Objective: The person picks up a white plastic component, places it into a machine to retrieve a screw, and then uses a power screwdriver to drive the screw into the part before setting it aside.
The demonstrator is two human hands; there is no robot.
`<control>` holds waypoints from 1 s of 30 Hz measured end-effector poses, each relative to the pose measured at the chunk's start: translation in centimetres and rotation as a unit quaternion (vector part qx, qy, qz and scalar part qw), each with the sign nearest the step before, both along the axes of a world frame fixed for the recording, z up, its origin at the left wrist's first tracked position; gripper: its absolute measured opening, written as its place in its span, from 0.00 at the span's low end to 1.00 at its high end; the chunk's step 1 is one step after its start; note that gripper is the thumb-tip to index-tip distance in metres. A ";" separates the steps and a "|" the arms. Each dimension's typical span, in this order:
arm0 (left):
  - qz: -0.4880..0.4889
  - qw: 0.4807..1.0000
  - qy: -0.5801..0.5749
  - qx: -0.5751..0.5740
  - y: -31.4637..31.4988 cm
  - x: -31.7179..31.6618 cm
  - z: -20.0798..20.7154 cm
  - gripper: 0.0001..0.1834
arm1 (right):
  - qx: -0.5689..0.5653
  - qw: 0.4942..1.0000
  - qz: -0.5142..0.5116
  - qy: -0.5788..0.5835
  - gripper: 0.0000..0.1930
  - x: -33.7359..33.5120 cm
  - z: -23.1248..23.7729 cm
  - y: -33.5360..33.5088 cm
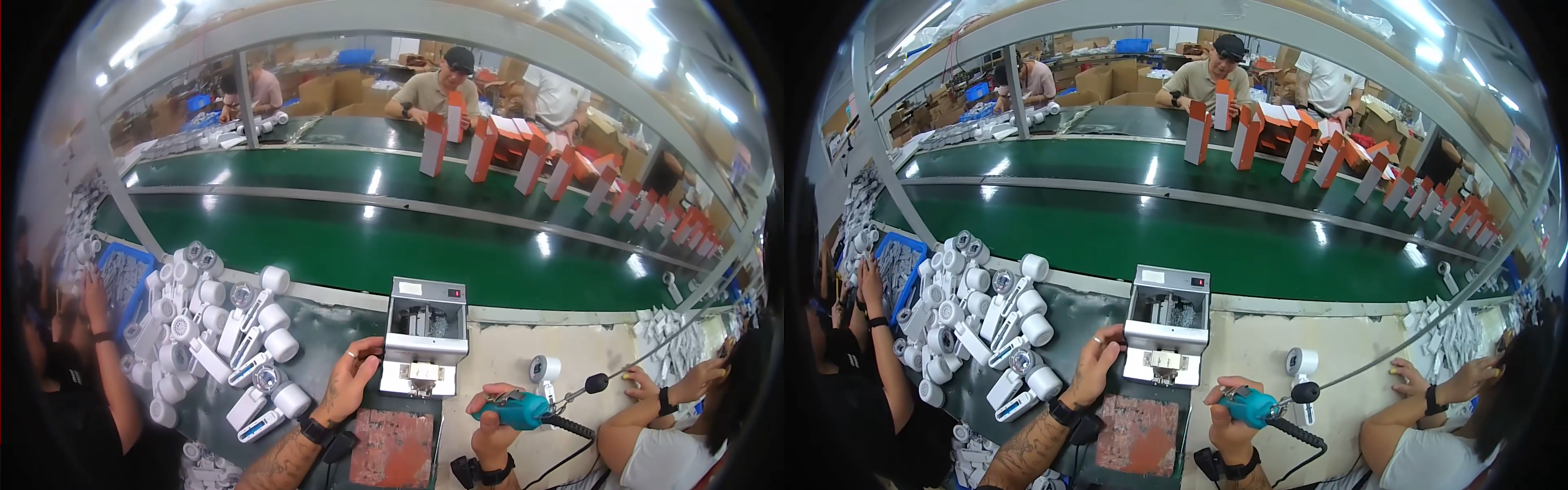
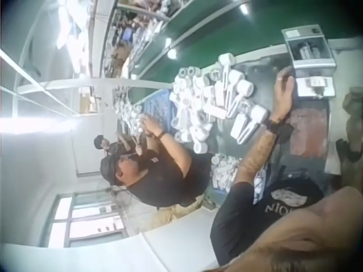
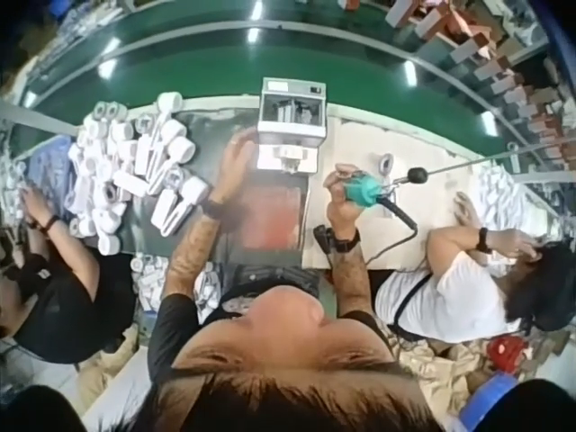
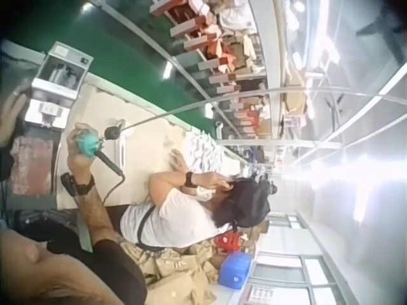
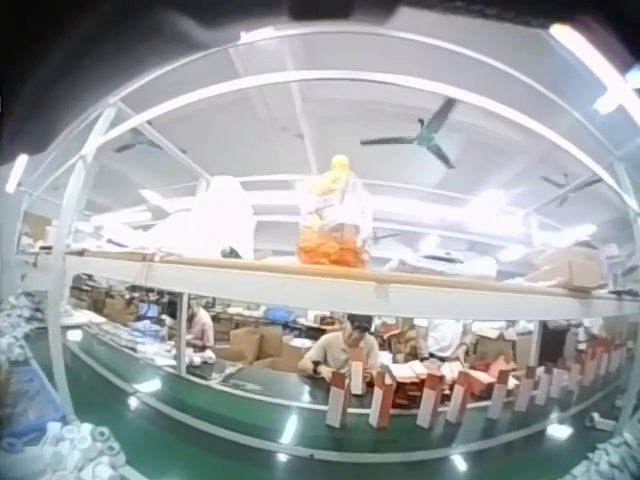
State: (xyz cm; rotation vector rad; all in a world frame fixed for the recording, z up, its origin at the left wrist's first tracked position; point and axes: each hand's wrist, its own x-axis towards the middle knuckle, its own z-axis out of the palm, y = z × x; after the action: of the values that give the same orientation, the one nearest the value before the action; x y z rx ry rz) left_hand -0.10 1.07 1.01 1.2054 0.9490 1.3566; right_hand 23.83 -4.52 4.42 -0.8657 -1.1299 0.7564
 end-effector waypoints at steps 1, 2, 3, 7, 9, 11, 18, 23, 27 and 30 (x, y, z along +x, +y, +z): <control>-0.007 1.000 -0.012 -0.008 0.0 0.0 -0.3 0.21 | 0.001 1.000 -0.003 -0.005 0.33 0.1 -0.2 0.0; -0.013 1.000 -0.023 -0.015 0.1 0.0 -0.6 0.21 | 0.001 1.000 -0.002 -0.007 0.33 0.1 -0.2 0.0; -0.011 1.000 -0.024 -0.015 0.1 -0.1 -0.8 0.21 | -0.001 1.000 -0.004 -0.004 0.33 0.1 0.0 0.0; -0.009 0.999 -0.021 -0.024 0.3 -0.1 -1.4 0.25 | -0.010 1.000 -0.004 0.001 0.33 -0.1 0.0 -0.1; -0.009 1.000 -0.018 -0.024 0.4 -0.1 -1.5 0.27 | -0.011 1.000 0.000 0.005 0.33 -0.2 0.2 0.0; -0.010 0.999 -0.023 -0.032 0.5 -0.1 -1.4 0.28 | -0.012 1.000 0.002 0.010 0.33 -0.3 0.2 0.0; 0.000 1.000 -0.008 -0.016 0.5 0.0 -1.1 0.27 | -0.006 1.000 0.007 0.008 0.33 -0.2 0.1 0.1; -0.007 1.000 -0.005 -0.018 0.5 0.0 -1.5 0.26 | -0.003 1.000 0.011 0.008 0.33 -0.4 0.1 0.0; 0.000 1.000 -0.002 -0.019 0.5 0.0 -1.5 0.26 | -0.006 1.000 0.022 -0.001 0.33 -0.4 -0.3 -0.3; 0.000 1.000 -0.001 -0.013 0.4 0.0 -1.4 0.26 | -0.010 1.000 0.022 -0.002 0.33 -0.3 -0.3 -0.3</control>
State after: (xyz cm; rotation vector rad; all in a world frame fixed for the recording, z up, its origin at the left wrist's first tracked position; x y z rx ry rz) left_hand -0.14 1.51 -0.41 1.1845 0.9624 1.3424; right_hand 23.53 -4.82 4.16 -0.8611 -1.1497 0.8032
